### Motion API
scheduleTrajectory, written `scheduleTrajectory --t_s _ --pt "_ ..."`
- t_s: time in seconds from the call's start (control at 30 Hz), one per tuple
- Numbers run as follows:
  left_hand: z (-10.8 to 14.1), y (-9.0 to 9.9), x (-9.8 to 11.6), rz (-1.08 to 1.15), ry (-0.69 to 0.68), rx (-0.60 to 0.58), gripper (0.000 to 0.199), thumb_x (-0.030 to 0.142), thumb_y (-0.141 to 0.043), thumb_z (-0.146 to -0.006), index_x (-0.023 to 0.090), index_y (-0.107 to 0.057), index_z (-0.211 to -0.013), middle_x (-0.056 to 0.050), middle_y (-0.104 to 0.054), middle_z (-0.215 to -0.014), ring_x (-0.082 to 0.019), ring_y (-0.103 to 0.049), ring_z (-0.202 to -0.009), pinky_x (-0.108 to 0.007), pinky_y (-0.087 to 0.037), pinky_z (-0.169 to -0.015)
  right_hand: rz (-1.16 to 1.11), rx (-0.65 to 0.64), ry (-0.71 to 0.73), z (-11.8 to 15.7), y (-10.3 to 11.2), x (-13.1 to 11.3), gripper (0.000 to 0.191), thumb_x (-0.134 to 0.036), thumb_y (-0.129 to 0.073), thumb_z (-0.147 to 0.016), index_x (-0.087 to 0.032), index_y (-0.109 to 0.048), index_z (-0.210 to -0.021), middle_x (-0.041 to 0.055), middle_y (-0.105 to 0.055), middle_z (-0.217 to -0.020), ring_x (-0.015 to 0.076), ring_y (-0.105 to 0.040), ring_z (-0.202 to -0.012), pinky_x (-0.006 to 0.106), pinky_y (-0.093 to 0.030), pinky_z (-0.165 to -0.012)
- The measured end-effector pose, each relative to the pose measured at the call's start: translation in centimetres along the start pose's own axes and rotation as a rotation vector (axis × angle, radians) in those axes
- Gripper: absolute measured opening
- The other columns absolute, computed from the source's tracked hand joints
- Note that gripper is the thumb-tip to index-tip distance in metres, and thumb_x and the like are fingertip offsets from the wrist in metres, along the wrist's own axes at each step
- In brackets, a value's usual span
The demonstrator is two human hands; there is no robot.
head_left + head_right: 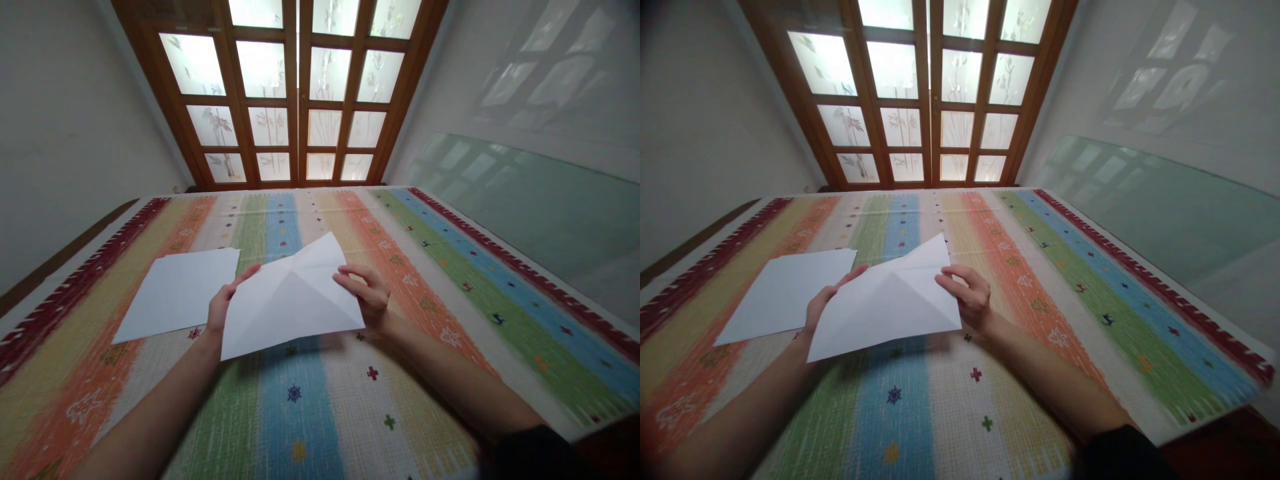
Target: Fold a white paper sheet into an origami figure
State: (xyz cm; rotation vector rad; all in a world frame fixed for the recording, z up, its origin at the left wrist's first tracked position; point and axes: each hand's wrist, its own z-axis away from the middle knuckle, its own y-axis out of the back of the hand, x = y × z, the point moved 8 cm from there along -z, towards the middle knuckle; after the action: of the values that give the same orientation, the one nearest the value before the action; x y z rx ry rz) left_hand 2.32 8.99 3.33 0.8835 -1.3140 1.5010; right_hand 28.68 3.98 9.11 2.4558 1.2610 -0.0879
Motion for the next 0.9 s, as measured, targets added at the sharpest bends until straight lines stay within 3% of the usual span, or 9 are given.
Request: scheduleTrajectory --t_s 0.13,0.27,0.4,0.53,0.63,0.73,0.9 --pt "0.3 -0.8 -0.7 0.217 0.109 -0.033 0.059 0.051 -0.062 -0.072 0.016 -0.061 -0.12 -0.013 -0.071 -0.104 -0.029 -0.07 -0.078 -0.042 -0.059 -0.06 -0.066 0.0 -0.017 0.0 -0.3 0.7 0.028 -0.019 -0.065 -0.086 -0.029 -0.072 -0.111 0.0073 -0.071 -0.105 0.0198 -0.07 -0.09 0.033 -0.06 -0.073" --pt "0.4 -0.9 -0.9 0.191 0.082 -0.012 0.07 0.022 -0.078 -0.061 0.025 -0.053 -0.126 -0.008 -0.07 -0.107 -0.021 -0.07 -0.072 -0.031 -0.06 -0.06 -0.215 -0.145 -0.049 -0.1 -1.7 0.8 0.03 -0.014 -0.06 -0.087 -0.026 -0.071 -0.112 0.0078 -0.072 -0.107 0.0181 -0.07 -0.095 0.033 -0.059 -0.078" --pt "0.2 -0.5 -0.5 0.206 -0.011 0.034 0.078 0.014 -0.081 -0.057 0.028 -0.048 -0.126 -0.006 -0.068 -0.11 -0.023 -0.071 -0.086 -0.033 -0.061 -0.071 -0.419 -0.249 -0.291 -0.1 -2.9 2.4 0.031 -0.013 -0.049 -0.09 -0.026 -0.074 -0.101 0.0062 -0.073 -0.106 0.0161 -0.069 -0.097 0.034 -0.056 -0.084" --pt "-0.1 -0.1 -0.1 0.164 -0.102 0.062 0.076 0.017 -0.083 -0.057 0.027 -0.048 -0.124 -0.006 -0.067 -0.111 -0.025 -0.069 -0.094 -0.034 -0.06 -0.076 -0.589 -0.334 -0.554 0.3 -3.9 3.7 0.026 -0.032 -0.05 -0.092 -0.024 -0.073 -0.1 0.0075 -0.071 -0.112 0.0201 -0.065 -0.106 0.04 -0.052 -0.092" --pt "-0.4 0.4 0.1 0.051 -0.197 0.117 0.077 0.023 -0.085 -0.056 0.024 -0.048 -0.124 -0.006 -0.064 -0.111 -0.023 -0.067 -0.093 -0.034 -0.058 -0.079 -0.656 -0.436 -0.667 1.0 -5.0 3.7 0.041 -0.053 -0.062 -0.083 -0.024 -0.068 -0.112 0.009 -0.068 -0.117 0.0233 -0.064 -0.107 0.042 -0.051 -0.091" --pt "-0.4 0.8 0.5 -0.004 -0.287 0.166 0.076 0.024 -0.086 -0.054 0.023 -0.049 -0.121 -0.006 -0.06 -0.116 -0.021 -0.066 -0.094 -0.032 -0.056 -0.081 -0.585 -0.538 -0.678 1.4 -5.8 3.2 0.056 -0.053 -0.077 -0.069 -0.026 -0.063 -0.116 0.0092 -0.062 -0.124 0.0268 -0.058 -0.115 0.044 -0.048 -0.095" --pt "0.1 0.6 0.6 0.032 -0.266 0.194 0.071 0.022 -0.083 -0.058 0.026 -0.047 -0.12 -0.005 -0.062 -0.111 -0.021 -0.068 -0.087 -0.032 -0.057 -0.075 -0.551 -0.616 -0.551 1.2 -6.0 2.0 0.055 -0.044 -0.079 -0.071 -0.029 -0.06 -0.12 0.0079 -0.058 -0.127 0.0271 -0.05 -0.126 0.049 -0.038 -0.108"
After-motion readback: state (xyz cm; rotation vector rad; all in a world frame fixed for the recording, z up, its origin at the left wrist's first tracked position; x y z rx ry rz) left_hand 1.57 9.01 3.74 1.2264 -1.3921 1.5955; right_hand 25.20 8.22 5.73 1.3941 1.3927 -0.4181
